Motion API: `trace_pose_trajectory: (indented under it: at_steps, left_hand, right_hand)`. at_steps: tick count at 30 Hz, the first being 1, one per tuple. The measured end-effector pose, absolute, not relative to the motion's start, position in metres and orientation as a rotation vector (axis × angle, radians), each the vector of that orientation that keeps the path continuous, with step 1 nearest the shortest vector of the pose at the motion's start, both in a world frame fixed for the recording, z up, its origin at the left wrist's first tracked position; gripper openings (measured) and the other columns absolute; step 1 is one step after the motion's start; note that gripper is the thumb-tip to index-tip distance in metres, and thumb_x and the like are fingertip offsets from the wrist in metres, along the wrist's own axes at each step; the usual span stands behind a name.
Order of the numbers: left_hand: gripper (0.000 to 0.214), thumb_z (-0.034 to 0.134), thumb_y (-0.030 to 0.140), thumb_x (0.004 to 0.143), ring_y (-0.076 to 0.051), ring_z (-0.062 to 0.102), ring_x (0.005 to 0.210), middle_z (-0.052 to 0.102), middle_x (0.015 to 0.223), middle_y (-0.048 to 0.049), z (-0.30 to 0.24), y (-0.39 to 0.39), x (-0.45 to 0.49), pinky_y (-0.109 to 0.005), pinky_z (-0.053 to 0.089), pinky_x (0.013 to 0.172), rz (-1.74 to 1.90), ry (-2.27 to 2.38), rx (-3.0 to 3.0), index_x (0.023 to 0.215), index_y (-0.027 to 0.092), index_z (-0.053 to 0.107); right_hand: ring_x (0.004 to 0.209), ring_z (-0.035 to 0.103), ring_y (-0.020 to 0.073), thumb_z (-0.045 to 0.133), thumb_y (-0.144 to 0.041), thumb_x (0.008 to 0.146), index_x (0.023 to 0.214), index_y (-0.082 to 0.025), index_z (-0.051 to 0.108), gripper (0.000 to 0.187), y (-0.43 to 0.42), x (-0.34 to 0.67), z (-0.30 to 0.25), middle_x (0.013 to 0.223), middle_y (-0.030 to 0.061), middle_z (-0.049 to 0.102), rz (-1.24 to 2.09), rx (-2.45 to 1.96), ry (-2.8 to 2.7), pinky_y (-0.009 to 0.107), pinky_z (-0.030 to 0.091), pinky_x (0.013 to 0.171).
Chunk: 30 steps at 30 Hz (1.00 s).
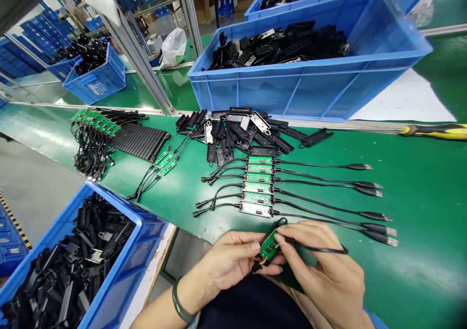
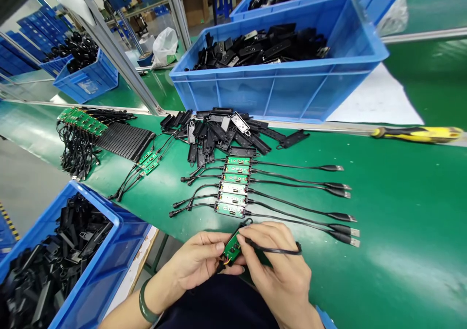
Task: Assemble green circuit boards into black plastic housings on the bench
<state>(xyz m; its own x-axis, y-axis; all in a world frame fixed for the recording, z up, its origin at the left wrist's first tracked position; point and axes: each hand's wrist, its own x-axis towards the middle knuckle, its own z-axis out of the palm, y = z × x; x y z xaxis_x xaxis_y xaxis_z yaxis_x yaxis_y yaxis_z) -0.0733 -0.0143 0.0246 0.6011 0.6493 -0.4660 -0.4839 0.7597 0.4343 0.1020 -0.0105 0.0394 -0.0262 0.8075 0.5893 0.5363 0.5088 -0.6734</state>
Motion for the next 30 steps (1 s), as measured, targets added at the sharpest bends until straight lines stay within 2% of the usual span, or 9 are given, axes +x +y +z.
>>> trace_pose_trajectory:
  at_steps: [3,6,8,11,13,16,18,21,30]
  left_hand:
    - [0.046,0.081,0.026,0.077,-0.025,0.071,0.096,0.073,0.105,-0.0146,0.025,-0.016,-0.072,-0.04,0.051,0.093,0.668,0.627,0.264,0.118,0.011,0.069]
    - [0.045,0.079,0.028,0.079,-0.026,0.071,0.096,0.073,0.106,-0.0148,0.026,-0.016,-0.07,-0.045,0.05,0.095,0.687,0.649,0.303,0.12,0.011,0.068]
    - [0.042,0.078,0.03,0.08,-0.026,0.072,0.094,0.073,0.104,-0.0145,0.026,-0.017,-0.068,-0.044,0.053,0.091,0.716,0.683,0.354,0.117,0.011,0.068]
    - [0.038,0.077,0.037,0.081,-0.022,0.073,0.081,0.073,0.093,-0.0105,0.027,-0.018,-0.064,-0.036,0.059,0.076,0.758,0.759,0.505,0.106,0.011,0.066]
    - [0.036,0.074,0.041,0.083,-0.016,0.071,0.072,0.071,0.085,-0.0065,0.029,-0.019,-0.062,-0.03,0.058,0.071,0.78,0.851,0.653,0.1,0.012,0.062]
    - [0.033,0.065,0.045,0.089,-0.013,0.069,0.067,0.068,0.078,-0.0041,0.034,-0.019,-0.062,-0.025,0.057,0.069,0.771,0.989,0.863,0.095,0.013,0.057]
    - [0.03,0.06,0.043,0.092,-0.014,0.069,0.069,0.069,0.077,-0.0049,0.038,-0.02,-0.062,-0.025,0.056,0.069,0.731,1.049,0.981,0.094,0.013,0.056]
    - [0.021,0.054,0.034,0.094,-0.016,0.07,0.072,0.071,0.08,-0.0068,0.042,-0.02,-0.063,-0.024,0.055,0.068,0.661,1.124,1.16,0.095,0.014,0.056]
    - [0.007,0.049,0.018,0.092,-0.013,0.068,0.067,0.07,0.079,-0.0013,0.044,-0.019,-0.068,-0.019,0.049,0.064,0.604,1.203,1.426,0.092,0.018,0.056]
  right_hand:
    - [0.079,0.063,0.0201,0.068,-0.008,0.081,0.101,-0.025,0.066,0.026,-0.012,0.102,0.039,0.083,0.0018,0.069,0.316,-1.156,-1.704,0.036,0.051,0.074]
    - [0.083,0.063,0.0203,0.066,-0.013,0.084,0.097,-0.025,0.066,0.018,-0.012,0.102,0.036,0.089,0.0039,0.065,0.324,-1.244,-1.69,0.036,0.051,0.074]
    - [0.086,0.062,0.0203,0.065,-0.017,0.086,0.094,-0.025,0.067,0.012,-0.011,0.1,0.033,0.095,0.0056,0.061,0.342,-1.307,-1.673,0.034,0.052,0.073]
    - [0.091,0.061,0.0205,0.063,-0.021,0.088,0.09,-0.025,0.068,0.007,-0.012,0.095,0.027,0.1,0.0068,0.057,0.416,-1.33,-1.656,0.031,0.053,0.069]
    - [0.089,0.062,0.0205,0.063,-0.023,0.088,0.098,-0.026,0.067,0.011,-0.015,0.092,0.023,0.101,0.0071,0.058,0.494,-1.355,-1.621,0.031,0.055,0.069]
    - [0.084,0.065,0.0189,0.058,-0.027,0.091,0.119,-0.025,0.06,0.029,-0.019,0.09,0.019,0.102,0.007,0.064,0.705,-1.402,-1.547,0.029,0.057,0.068]
    - [0.076,0.067,0.0164,0.054,-0.027,0.093,0.121,-0.024,0.058,0.029,-0.022,0.09,0.016,0.097,0.0051,0.067,0.88,-1.399,-1.496,0.025,0.057,0.063]
    - [0.062,0.066,0.0138,0.055,-0.025,0.092,0.112,-0.022,0.06,0.021,-0.024,0.09,0.013,0.084,0.0017,0.067,1.018,-1.389,-1.432,0.022,0.057,0.053]
    - [0.065,0.068,0.014,0.056,-0.02,0.09,0.107,-0.023,0.062,0.018,-0.03,0.087,0.014,0.089,0.0031,0.068,0.891,-1.386,-1.414,0.021,0.059,0.054]
